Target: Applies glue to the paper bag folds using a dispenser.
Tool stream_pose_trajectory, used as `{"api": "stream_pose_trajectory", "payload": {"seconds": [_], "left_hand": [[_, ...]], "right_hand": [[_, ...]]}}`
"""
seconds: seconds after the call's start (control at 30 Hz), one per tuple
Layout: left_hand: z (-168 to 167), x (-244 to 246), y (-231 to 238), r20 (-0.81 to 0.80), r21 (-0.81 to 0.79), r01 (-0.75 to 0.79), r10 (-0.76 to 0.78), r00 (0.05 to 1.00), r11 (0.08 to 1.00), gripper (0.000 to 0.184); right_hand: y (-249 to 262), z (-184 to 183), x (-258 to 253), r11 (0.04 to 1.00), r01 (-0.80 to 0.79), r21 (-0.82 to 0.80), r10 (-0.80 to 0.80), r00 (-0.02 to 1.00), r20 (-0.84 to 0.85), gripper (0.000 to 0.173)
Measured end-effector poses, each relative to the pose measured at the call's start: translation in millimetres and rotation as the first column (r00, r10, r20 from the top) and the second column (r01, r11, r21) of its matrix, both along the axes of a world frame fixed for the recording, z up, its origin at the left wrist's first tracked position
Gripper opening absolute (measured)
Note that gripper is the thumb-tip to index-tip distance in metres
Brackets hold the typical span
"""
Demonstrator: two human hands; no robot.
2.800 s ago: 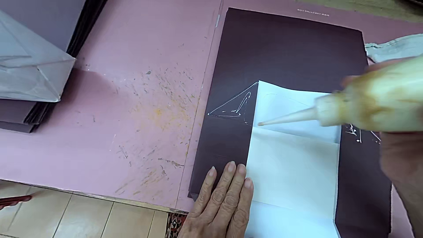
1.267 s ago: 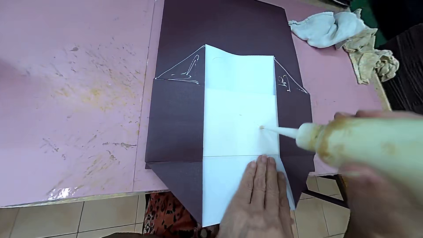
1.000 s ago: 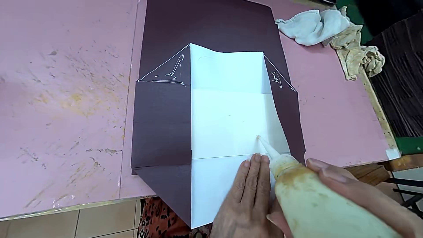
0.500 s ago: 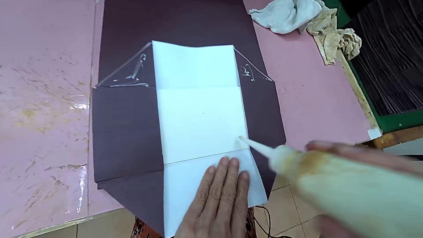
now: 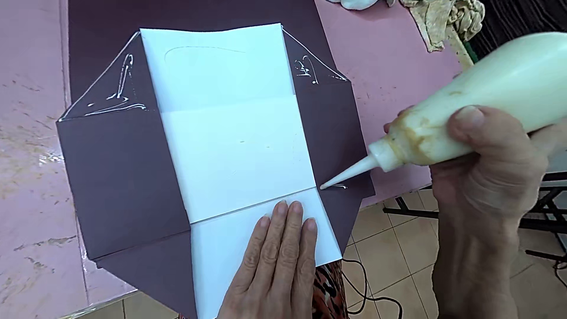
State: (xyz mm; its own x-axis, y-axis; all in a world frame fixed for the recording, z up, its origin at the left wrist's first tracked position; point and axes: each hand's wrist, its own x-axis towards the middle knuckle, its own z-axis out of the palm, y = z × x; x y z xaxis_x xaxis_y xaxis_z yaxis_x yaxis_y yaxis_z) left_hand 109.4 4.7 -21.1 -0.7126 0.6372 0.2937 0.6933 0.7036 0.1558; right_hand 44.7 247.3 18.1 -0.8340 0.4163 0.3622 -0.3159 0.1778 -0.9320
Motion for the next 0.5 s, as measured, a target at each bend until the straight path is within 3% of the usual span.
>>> {"api": "stream_pose_trajectory", "payload": {"seconds": [0.1, 0.37, 0.5], "left_hand": [[-0.5, 0.0, -0.6, 0.001, -0.013, 0.004, -0.004, 1.0, 1.0, 0.036], [-1.0, -0.1, -2.2, 0.012, -0.018, 0.025, -0.025, 1.0, 1.0, 0.036], [0.0, -0.4, -2.9, 0.031, -0.012, 0.031, -0.031, 0.999, 0.999, 0.037]], "right_hand": [[-2.0, 4.5, -3.9, 0.998, 0.021, 0.058, -0.02, 1.0, -0.009, 0.052], [38.1, 12.1, 14.5, 0.996, 0.042, 0.073, -0.048, 0.995, 0.091, 0.035], [51.9, 16.4, 3.7, 0.979, 0.125, 0.161, -0.139, 0.987, 0.077, 0.041]]}}
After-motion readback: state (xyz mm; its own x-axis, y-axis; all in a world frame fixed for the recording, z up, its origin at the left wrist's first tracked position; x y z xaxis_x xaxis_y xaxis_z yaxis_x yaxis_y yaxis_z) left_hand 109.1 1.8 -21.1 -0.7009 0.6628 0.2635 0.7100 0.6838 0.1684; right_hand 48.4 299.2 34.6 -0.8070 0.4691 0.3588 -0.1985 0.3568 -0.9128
